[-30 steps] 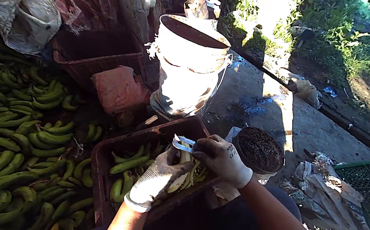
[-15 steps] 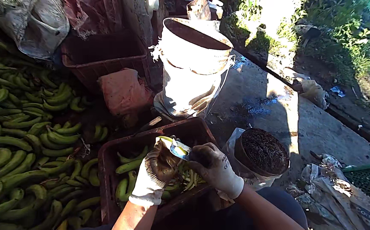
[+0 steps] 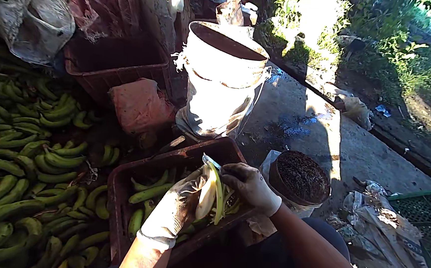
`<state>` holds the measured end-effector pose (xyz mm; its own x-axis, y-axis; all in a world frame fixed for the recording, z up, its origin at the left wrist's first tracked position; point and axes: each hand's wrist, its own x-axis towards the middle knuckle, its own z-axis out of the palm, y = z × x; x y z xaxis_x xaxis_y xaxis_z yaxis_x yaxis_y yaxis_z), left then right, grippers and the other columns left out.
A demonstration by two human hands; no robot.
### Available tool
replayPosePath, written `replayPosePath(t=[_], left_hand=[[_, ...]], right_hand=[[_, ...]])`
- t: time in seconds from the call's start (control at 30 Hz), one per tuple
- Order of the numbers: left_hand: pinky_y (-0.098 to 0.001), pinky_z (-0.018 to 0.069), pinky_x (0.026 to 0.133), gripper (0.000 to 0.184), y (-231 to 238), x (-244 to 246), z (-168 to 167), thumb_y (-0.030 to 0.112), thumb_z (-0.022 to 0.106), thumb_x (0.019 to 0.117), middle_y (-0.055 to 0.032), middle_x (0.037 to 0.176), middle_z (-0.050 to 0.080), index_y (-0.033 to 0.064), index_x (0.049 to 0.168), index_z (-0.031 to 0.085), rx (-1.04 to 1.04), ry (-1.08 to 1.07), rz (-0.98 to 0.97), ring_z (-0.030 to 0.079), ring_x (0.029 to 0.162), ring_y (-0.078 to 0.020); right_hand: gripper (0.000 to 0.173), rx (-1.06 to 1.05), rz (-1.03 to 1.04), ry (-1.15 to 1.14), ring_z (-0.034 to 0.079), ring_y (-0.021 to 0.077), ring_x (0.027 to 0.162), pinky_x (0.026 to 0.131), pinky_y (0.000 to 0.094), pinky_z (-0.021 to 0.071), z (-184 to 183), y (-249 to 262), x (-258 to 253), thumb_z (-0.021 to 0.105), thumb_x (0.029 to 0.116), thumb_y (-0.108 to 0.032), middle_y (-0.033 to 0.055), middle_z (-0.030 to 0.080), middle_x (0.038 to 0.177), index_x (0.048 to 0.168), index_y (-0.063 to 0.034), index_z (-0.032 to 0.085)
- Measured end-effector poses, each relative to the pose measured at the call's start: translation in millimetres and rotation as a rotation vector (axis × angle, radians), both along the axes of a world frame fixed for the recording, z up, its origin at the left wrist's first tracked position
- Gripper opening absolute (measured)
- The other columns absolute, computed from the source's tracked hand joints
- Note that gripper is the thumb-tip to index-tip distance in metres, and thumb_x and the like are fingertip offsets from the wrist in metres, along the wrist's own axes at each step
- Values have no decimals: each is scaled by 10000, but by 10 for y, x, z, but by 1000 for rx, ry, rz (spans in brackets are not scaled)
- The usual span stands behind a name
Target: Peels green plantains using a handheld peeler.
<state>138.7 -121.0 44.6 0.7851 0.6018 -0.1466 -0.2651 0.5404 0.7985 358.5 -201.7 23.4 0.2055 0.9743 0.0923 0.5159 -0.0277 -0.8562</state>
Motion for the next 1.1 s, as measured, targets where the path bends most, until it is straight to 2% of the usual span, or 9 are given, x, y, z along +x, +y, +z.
replayPosePath(t=[0.17, 0.23, 0.37, 0.47, 0.6, 0.77, 0.87, 1.0, 1.1], left_hand=[[-341, 605, 726, 419, 3, 11, 33, 281, 530, 1029, -99, 1033, 687, 117, 1414, 539, 5, 30, -19, 685, 840, -179], [-355, 610, 718, 441, 38, 43, 0, 256, 572, 1013, -119, 1024, 681, 99, 1423, 529, -15, 37, 114, 686, 832, -199], [-430, 600, 856, 311, 134, 52, -114, 173, 395, 1095, -172, 1129, 670, 20, 1326, 536, -214, -177, 317, 691, 990, -261], [-367, 618, 798, 366, 169, 39, -117, 254, 296, 1116, -133, 1065, 684, 46, 1226, 577, -312, -231, 291, 705, 943, -211], [-343, 608, 781, 359, 79, 16, -100, 249, 333, 1108, -120, 1008, 687, 52, 1180, 625, -224, -198, 150, 695, 891, -185], [-324, 607, 811, 348, 13, 7, -33, 230, 537, 1039, -95, 1072, 702, 79, 1348, 593, -13, -102, -22, 695, 921, -150], [-293, 599, 775, 335, 55, 8, -13, 156, 426, 1050, -100, 1040, 713, 50, 1293, 631, -1, -95, 74, 694, 881, -142], [-398, 603, 853, 350, 194, -16, -74, 131, 349, 1078, -171, 1148, 689, 7, 1321, 569, -58, -78, 266, 702, 995, -239], [-383, 603, 832, 351, 197, -50, -75, 132, 373, 1071, -173, 1132, 683, 10, 1340, 561, -23, -81, 228, 697, 972, -238]], right_hand=[[405, -324, -221, -62, 686, 99, 900, 860, 424, 552, -72, 113, 377, 568, 989, -565, -35, 740, 953, 1078, -222, 765], [403, -170, -252, -104, 685, 77, 958, 890, 376, 571, -4, 40, 350, 600, 976, -563, -45, 735, 1035, 1143, -230, 753], [427, 198, -63, -185, 652, 132, 1116, 963, 349, 574, 79, -158, 61, 724, 944, -421, 55, 684, 1210, 1256, -129, 717], [437, 294, 100, -263, 645, 174, 1130, 983, 395, 556, 17, -232, -99, 770, 911, -415, 74, 686, 1204, 1254, -149, 722], [405, 341, 160, -267, 640, 175, 1136, 991, 386, 549, -15, -201, -152, 784, 908, -391, 75, 682, 1200, 1239, -165, 728], [355, 68, -149, -77, 671, 102, 1080, 955, 351, 569, 30, -10, 74, 649, 990, -443, 7, 721, 1158, 1198, -174, 754], [384, 12, -277, -81, 675, 89, 1059, 951, 355, 566, 2, 17, 280, 615, 994, -491, -11, 724, 1134, 1186, -189, 752], [399, 219, -5, -199, 650, 141, 1124, 976, 367, 569, 161, -193, 142, 701, 965, -406, 49, 688, 1215, 1265, -144, 723], [385, 280, 173, -396, 640, 176, 1131, 986, 423, 535, 125, -280, -22, 737, 933, -438, 39, 696, 1196, 1259, -234, 728]])
